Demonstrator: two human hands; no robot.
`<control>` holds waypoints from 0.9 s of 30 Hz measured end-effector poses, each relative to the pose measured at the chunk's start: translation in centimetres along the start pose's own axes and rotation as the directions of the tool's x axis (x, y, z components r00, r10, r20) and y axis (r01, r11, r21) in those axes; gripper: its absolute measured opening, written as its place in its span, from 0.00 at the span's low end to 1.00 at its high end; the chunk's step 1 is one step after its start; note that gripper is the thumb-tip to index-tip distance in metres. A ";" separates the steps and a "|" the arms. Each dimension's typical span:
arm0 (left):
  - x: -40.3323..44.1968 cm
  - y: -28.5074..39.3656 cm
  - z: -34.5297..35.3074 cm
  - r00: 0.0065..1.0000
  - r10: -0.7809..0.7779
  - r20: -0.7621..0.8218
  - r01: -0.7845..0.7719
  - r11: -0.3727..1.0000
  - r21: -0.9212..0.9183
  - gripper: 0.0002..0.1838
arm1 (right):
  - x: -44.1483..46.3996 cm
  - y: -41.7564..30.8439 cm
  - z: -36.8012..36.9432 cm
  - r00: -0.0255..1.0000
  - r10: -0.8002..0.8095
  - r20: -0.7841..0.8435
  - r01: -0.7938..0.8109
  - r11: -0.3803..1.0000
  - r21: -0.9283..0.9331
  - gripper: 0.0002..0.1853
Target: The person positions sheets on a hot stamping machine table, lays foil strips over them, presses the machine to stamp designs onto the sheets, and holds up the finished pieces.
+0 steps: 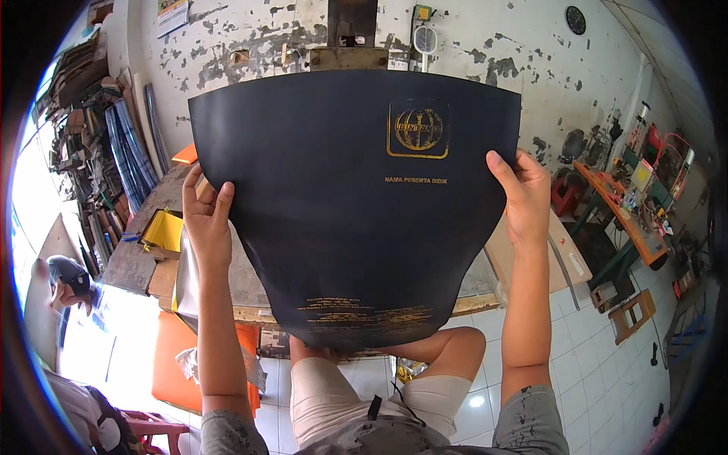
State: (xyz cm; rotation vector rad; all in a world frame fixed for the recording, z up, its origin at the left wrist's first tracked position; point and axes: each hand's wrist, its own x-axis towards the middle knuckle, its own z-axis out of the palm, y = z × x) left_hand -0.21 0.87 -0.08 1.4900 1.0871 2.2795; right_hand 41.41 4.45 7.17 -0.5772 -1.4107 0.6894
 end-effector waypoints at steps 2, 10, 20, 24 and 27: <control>0.0 0.1 0.1 1.000 -0.007 0.002 0.007 1.000 -0.016 0.32 | 0.1 0.1 -0.3 1.000 0.002 0.015 -0.001 1.000 -0.007 0.11; -0.1 0.2 0.3 1.000 -0.006 0.000 0.006 1.000 0.023 0.31 | 0.1 0.2 -0.3 1.000 -0.008 0.008 0.008 1.000 -0.009 0.11; -8.3 2.4 -1.3 0.991 -0.057 0.121 0.062 0.998 -0.032 0.43 | -11.2 0.4 -4.1 0.988 0.147 -0.043 -0.152 0.968 -0.200 0.22; -15.3 3.8 -1.8 0.917 -0.278 0.285 0.304 0.951 -0.049 0.48 | -18.7 -0.5 -9.2 0.963 0.191 -0.187 -0.233 0.944 -0.234 0.24; -18.9 3.1 -1.6 0.864 -0.367 0.344 0.413 0.908 -0.069 0.45 | -22.7 -0.6 -11.4 0.927 0.243 -0.284 -0.304 0.933 -0.194 0.34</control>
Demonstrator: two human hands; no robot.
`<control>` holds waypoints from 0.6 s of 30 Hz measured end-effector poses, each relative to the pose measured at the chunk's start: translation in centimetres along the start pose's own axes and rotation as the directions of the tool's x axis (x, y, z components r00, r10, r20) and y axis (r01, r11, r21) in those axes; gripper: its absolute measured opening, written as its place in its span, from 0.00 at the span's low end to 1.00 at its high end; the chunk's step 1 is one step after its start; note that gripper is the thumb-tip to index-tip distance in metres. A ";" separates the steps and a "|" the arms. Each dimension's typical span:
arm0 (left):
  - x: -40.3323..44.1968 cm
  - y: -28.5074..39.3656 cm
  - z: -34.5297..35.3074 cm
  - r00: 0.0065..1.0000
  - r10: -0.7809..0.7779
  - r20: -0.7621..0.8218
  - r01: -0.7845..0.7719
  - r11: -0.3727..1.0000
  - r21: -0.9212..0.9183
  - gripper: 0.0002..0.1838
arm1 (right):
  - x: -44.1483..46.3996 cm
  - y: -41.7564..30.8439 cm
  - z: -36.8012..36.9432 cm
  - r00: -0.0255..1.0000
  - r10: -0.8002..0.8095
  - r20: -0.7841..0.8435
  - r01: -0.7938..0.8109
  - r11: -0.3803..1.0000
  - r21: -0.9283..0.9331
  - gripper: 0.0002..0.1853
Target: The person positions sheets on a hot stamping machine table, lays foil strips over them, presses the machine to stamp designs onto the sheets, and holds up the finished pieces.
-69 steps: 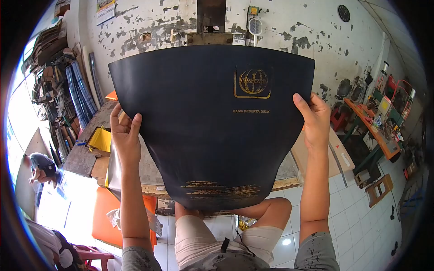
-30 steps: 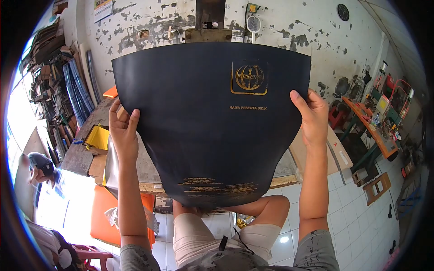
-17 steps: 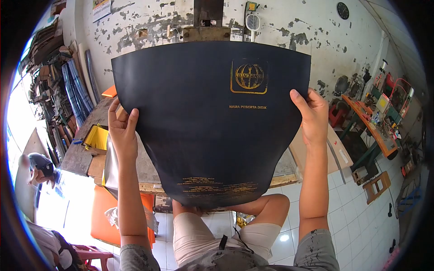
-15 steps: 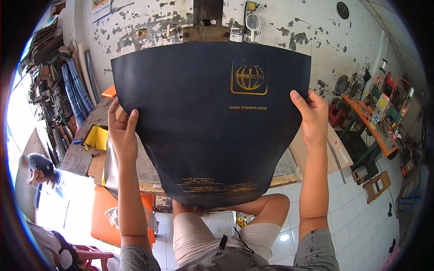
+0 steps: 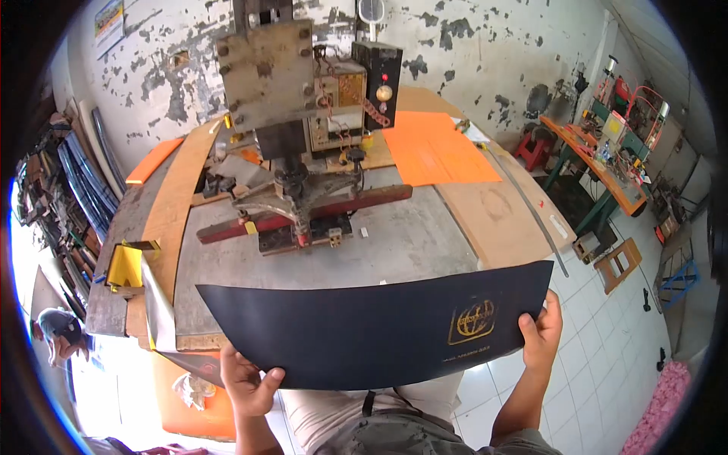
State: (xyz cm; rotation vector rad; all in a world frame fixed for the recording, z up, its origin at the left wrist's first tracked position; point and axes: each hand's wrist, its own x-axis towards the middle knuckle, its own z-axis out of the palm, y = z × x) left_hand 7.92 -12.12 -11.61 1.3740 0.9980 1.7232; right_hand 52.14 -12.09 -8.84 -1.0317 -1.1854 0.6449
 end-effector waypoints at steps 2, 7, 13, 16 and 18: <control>-1.5 -1.0 0.5 0.998 -0.065 -0.026 0.064 0.998 -0.026 0.43 | -1.7 -0.2 0.9 0.995 0.061 -0.077 -0.061 0.998 0.004 0.38; -3.0 -3.1 -0.8 0.977 -0.101 -0.188 0.112 0.993 0.045 0.45 | -2.8 3.5 4.3 0.995 -0.094 -0.028 0.078 0.935 -0.345 0.18; 0.6 -1.9 -5.2 0.942 -0.239 -0.236 0.319 0.858 0.402 0.38 | 2.7 6.3 11.4 0.946 -0.016 0.324 0.146 0.912 -0.383 0.08; 3.5 -3.3 -7.2 0.941 -0.280 -0.190 0.338 0.760 0.554 0.28 | 5.7 8.2 14.3 0.909 0.010 0.418 0.176 0.897 -0.405 0.09; 5.2 -4.9 -7.7 0.964 -0.198 -0.175 0.263 0.775 0.575 0.22 | 6.9 9.5 15.4 0.894 0.022 0.448 0.195 0.880 -0.432 0.09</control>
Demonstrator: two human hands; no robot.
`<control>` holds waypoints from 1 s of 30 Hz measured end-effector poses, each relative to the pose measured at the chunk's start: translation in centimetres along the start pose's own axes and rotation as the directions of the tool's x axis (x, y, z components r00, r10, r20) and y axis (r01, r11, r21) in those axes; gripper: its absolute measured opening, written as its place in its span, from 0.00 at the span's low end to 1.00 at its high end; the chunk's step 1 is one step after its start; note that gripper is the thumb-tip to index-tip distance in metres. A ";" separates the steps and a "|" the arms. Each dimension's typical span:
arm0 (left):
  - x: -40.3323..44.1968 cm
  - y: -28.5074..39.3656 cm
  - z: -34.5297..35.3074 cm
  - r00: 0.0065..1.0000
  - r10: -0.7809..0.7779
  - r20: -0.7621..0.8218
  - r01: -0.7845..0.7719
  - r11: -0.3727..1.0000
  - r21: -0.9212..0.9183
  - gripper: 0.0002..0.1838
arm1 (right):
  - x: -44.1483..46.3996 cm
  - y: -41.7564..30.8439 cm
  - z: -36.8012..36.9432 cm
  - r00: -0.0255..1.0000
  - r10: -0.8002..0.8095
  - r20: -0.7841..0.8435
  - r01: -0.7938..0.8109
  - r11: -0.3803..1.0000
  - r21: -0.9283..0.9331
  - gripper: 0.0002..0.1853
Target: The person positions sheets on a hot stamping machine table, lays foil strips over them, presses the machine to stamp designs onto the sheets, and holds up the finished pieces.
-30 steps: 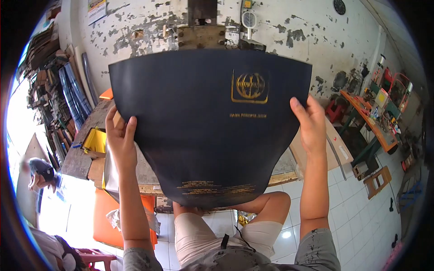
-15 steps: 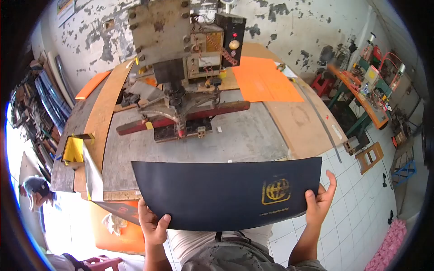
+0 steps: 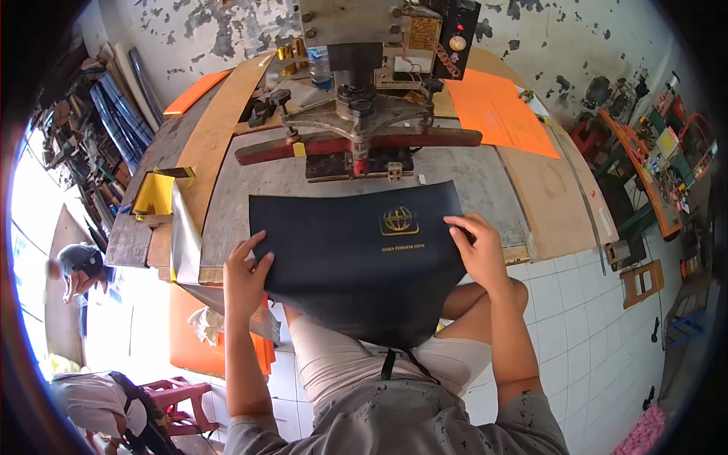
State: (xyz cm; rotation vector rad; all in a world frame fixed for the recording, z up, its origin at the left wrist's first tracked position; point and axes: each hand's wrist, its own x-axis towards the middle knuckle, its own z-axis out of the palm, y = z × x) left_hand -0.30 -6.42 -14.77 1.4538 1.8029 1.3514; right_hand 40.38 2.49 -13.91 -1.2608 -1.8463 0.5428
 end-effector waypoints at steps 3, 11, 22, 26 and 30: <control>2.9 -0.8 0.1 0.998 0.044 0.035 -0.048 0.994 0.099 0.24 | 2.0 1.6 1.2 1.000 -0.005 0.023 0.006 0.998 -0.062 0.11; 9.8 -2.4 1.4 0.978 0.147 0.146 -0.178 0.956 0.232 0.27 | 8.3 5.9 2.5 0.998 -0.049 -0.034 0.044 0.987 -0.152 0.13; 13.6 -2.9 4.4 0.971 0.176 0.160 -0.229 0.872 0.434 0.23 | 11.5 8.9 4.0 0.996 0.022 -0.090 -0.045 0.963 -0.265 0.11; 12.7 -3.7 4.1 0.949 0.309 0.071 -0.300 0.804 0.513 0.21 | 11.2 8.4 4.1 0.993 0.001 -0.115 -0.034 0.960 -0.279 0.12; 7.3 -0.2 2.0 0.911 0.385 0.147 -0.407 0.789 0.459 0.22 | 11.4 8.9 4.0 0.994 -0.007 -0.112 -0.022 0.965 -0.261 0.12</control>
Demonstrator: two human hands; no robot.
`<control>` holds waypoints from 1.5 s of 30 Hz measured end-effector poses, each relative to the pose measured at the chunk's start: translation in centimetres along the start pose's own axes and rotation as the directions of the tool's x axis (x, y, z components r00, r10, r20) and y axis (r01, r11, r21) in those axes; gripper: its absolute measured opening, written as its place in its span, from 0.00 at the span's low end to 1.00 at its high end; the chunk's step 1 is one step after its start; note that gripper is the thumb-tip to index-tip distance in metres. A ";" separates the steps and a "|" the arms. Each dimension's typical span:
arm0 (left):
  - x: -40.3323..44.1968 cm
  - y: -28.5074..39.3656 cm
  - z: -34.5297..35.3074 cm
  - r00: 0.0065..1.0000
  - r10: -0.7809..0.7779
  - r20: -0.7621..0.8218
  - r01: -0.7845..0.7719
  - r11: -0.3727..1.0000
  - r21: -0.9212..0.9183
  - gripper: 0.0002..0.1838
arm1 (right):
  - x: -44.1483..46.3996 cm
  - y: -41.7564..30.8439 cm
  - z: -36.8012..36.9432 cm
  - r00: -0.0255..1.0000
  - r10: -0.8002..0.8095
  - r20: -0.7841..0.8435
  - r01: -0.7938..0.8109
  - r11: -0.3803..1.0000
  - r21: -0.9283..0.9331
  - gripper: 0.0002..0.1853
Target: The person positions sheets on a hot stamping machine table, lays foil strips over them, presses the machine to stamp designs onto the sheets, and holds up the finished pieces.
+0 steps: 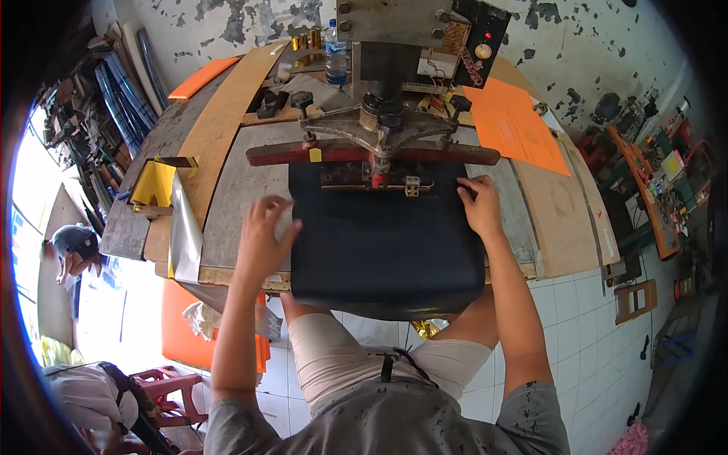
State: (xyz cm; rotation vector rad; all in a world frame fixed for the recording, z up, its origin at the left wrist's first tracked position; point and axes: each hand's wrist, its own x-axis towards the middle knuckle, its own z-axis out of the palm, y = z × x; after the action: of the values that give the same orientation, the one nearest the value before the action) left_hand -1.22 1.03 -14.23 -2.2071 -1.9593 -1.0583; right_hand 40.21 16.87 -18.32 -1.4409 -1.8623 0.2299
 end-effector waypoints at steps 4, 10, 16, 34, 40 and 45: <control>-6.5 4.8 0.4 0.975 0.202 0.095 -0.201 0.979 -0.029 0.25 | -0.1 0.4 0.3 1.000 -0.008 -0.016 0.008 1.000 -0.008 0.12; -9.5 6.1 2.5 0.982 0.152 0.114 -0.156 0.987 0.033 0.28 | -1.2 -1.0 -1.4 0.997 -0.064 -0.036 0.058 0.988 -0.141 0.15; -9.7 6.6 2.3 0.984 0.128 0.121 -0.139 0.986 0.091 0.28 | -10.3 -10.5 -5.1 0.967 -0.251 0.039 0.254 0.961 -0.113 0.19; -25.7 -19.7 3.8 0.566 -0.669 -0.481 0.678 0.710 -0.190 0.32 | -16.4 -13.1 -3.0 0.924 -0.298 0.240 0.352 0.907 -0.230 0.31; -23.3 -11.0 -6.2 0.607 -0.774 -0.181 0.698 0.628 -0.345 0.16 | -19.3 -15.3 -3.4 0.879 -0.475 0.045 0.476 0.880 -0.003 0.25; -20.6 -3.3 -12.2 0.584 -0.811 -0.017 0.496 0.373 -0.784 0.19 | -24.7 -20.8 3.3 0.655 -0.675 0.340 0.384 0.684 0.620 0.36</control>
State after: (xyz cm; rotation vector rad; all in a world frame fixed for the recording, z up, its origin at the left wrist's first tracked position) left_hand -9.70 -21.57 -16.05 -0.9358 -2.5361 -2.5312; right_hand 24.37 -11.38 -20.12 -0.3947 -2.3716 0.8265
